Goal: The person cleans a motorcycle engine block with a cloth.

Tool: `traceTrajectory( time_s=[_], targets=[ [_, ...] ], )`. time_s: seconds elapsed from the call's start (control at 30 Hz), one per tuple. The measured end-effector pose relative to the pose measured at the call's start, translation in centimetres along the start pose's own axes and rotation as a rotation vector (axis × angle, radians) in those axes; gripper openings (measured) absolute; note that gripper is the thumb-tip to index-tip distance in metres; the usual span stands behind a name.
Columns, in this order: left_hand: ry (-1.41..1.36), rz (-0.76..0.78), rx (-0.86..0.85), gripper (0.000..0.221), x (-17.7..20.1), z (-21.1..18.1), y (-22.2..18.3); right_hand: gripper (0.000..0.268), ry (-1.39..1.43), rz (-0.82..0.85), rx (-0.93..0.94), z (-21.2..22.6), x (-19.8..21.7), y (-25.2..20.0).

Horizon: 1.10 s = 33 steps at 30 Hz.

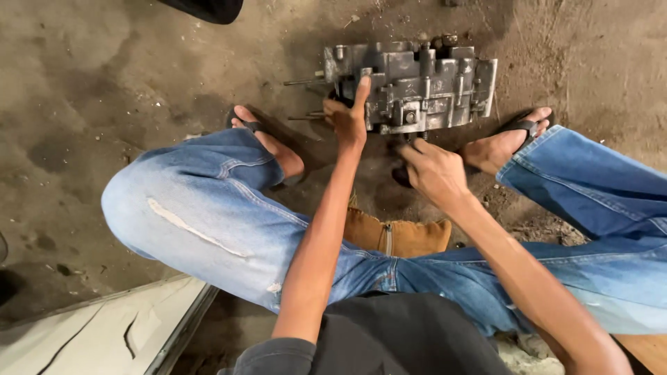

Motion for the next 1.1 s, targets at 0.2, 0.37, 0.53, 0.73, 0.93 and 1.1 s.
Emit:
traceTrajectory(
  time_s=[0.2,0.37,0.53,0.73,0.93,1.1],
  targets=[
    [0.014,0.044,0.094,0.113,0.6,-1.7,-0.5,0.036,0.182,-0.092,-0.013,2.0,2.6,0.2],
    [0.031,0.034,0.086,0.114,0.4,-2.2,-0.4,0.033,0.016,-0.022,-0.073,2.4,1.4,1.5],
    [0.033,0.047,0.142,0.117,1.0,-3.8,-1.0,0.029,0.104,-0.08,-0.181,3.3,3.1,-0.4],
    [0.038,0.071,0.172,0.119,1.2,-4.2,-1.1,0.02,0.165,-0.354,-0.246,4.1,2.1,0.9],
    [0.028,0.103,0.178,0.127,1.3,-4.2,-1.1,0.024,0.267,-0.509,-0.216,3.4,0.2,3.0],
    [0.001,0.159,0.202,0.136,1.2,-3.7,-0.9,0.034,-0.098,-0.272,-0.237,2.4,0.0,4.1]
  ],
)
Point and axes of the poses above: each hand's wrist, its own y-axis towards the middle knuckle, its own x-axis out of the back of the hand, z = x × y, the point moved 2 cm from there along y, towards the middle knuckle, and after that the axes turned 4 degrees about y, right-handed, at the moved point
